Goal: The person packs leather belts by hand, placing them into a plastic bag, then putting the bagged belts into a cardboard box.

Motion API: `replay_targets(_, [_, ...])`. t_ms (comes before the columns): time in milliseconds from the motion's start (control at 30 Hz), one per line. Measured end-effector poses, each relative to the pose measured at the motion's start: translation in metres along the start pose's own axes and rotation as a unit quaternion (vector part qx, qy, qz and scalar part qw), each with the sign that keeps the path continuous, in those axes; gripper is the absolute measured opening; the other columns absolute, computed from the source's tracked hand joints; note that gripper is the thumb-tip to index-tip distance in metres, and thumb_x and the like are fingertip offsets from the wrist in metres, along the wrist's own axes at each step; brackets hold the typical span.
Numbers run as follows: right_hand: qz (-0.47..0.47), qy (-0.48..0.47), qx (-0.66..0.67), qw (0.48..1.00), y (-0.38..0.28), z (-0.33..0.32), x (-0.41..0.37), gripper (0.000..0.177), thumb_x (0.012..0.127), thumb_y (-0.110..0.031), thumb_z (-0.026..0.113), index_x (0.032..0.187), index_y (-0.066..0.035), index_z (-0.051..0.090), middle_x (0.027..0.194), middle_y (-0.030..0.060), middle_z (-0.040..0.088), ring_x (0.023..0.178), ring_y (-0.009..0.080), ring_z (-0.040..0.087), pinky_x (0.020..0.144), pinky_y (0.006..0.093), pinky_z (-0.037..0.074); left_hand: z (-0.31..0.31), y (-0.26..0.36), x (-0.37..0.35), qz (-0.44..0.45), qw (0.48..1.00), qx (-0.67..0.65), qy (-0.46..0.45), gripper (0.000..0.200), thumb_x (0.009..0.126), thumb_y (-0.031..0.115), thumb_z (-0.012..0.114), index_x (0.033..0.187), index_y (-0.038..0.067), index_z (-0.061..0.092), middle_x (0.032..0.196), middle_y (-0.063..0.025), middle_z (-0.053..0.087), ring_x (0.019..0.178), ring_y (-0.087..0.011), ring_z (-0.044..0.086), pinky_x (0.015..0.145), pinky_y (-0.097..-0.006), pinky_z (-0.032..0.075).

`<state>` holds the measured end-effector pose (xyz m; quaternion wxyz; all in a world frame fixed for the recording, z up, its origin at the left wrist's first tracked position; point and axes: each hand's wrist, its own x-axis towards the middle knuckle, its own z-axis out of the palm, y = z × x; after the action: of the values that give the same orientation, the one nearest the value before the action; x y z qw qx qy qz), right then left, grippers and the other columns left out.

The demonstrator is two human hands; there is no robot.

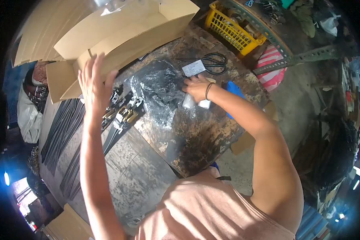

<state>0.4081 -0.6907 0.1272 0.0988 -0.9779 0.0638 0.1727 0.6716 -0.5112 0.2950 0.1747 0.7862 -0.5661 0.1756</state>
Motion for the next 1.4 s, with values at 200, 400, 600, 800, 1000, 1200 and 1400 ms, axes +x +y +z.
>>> replay_targets(200, [-0.035,0.076,0.079,0.993,0.008,-0.014,-0.003,0.029,0.069,-0.005,0.063,0.097,-0.012,0.06,0.102,0.0094,0.056,0.101,0.0324,0.055,0.086,0.043,0.046,-0.049,0.027,-0.186,-0.134,0.981,-0.136,-0.032,0.051,0.081,0.016,0.073,0.127,0.006,0.055,0.134,-0.0217,0.048,0.125,-0.0406,0.045,0.105,-0.0482,0.037])
replay_targets(400, [-0.06,0.145,0.241,0.958,-0.056,-0.085,-0.062,0.047,0.076,-0.019,0.068,0.117,0.0,0.056,0.104,0.0106,0.058,0.095,0.0241,0.058,0.083,0.0353,0.047,-0.083,0.093,-0.298,-0.412,0.829,-0.378,-0.027,0.034,0.086,0.023,0.067,0.115,0.004,0.064,0.123,-0.0152,0.059,0.115,-0.0278,0.057,0.099,-0.0377,0.043])
replay_targets(600, [-0.013,-0.052,0.721,0.691,-0.247,-0.041,-0.128,0.052,0.09,-0.039,0.061,0.122,0.001,0.053,0.11,0.0069,0.06,0.099,0.0175,0.059,0.086,0.033,0.048,-0.081,0.152,-0.295,-0.323,0.468,-0.822,0.046,0.074,0.084,0.049,0.066,0.137,0.0,0.046,0.131,-0.0147,0.055,0.122,-0.0232,0.051,0.102,-0.0356,0.04])
replay_targets(800, [-0.08,0.015,0.319,0.944,-0.366,-0.062,-0.164,0.038,0.096,-0.033,0.054,0.085,0.002,0.062,0.074,0.0159,0.059,0.068,0.0305,0.057,0.062,0.0393,0.045,-0.097,0.156,-0.404,-0.363,0.228,-0.9,0.086,0.068,0.08,0.05,0.071,0.128,0.006,0.05,0.124,-0.013,0.057,0.116,-0.0252,0.055,0.101,-0.0424,0.043])
replay_targets(1000, [-0.075,-0.012,0.313,0.947,-0.415,-0.063,-0.217,0.032,0.095,-0.027,0.055,0.086,0.003,0.062,0.074,0.0185,0.06,0.067,0.0367,0.056,0.062,0.0391,0.045,-0.175,0.157,-0.495,-0.31,0.122,-0.939,0.082,0.07,0.072,0.052,0.075,0.123,0.011,0.051,0.119,-0.0122,0.058,0.114,-0.0275,0.057,0.098,-0.0454,0.046])
replay_targets(1200, [0.063,-0.046,0.144,0.987,-0.39,-0.018,-0.275,0.037,0.094,-0.03,0.056,0.075,0.001,0.06,0.065,0.0177,0.057,0.061,0.0357,0.054,0.06,0.0435,0.043,-0.187,0.163,-0.578,-0.287,0.101,-0.945,0.123,0.06,0.07,0.032,0.077,0.119,0.008,0.051,0.106,-0.0083,0.061,0.099,-0.0228,0.062,0.088,-0.038,0.052])
replay_targets(1400, [-0.052,0.139,0.233,0.961,-0.452,-0.028,-0.301,0.075,0.081,-0.043,0.071,0.137,0.0,0.043,0.134,0.0202,0.05,0.124,0.0357,0.047,0.102,0.0417,0.037,-0.211,0.179,-0.575,-0.313,0.246,-0.916,-0.06,0.052,0.076,0.026,0.079,0.117,0.008,0.053,0.104,-0.0031,0.058,0.095,-0.0128,0.058,0.083,-0.0306,0.05])
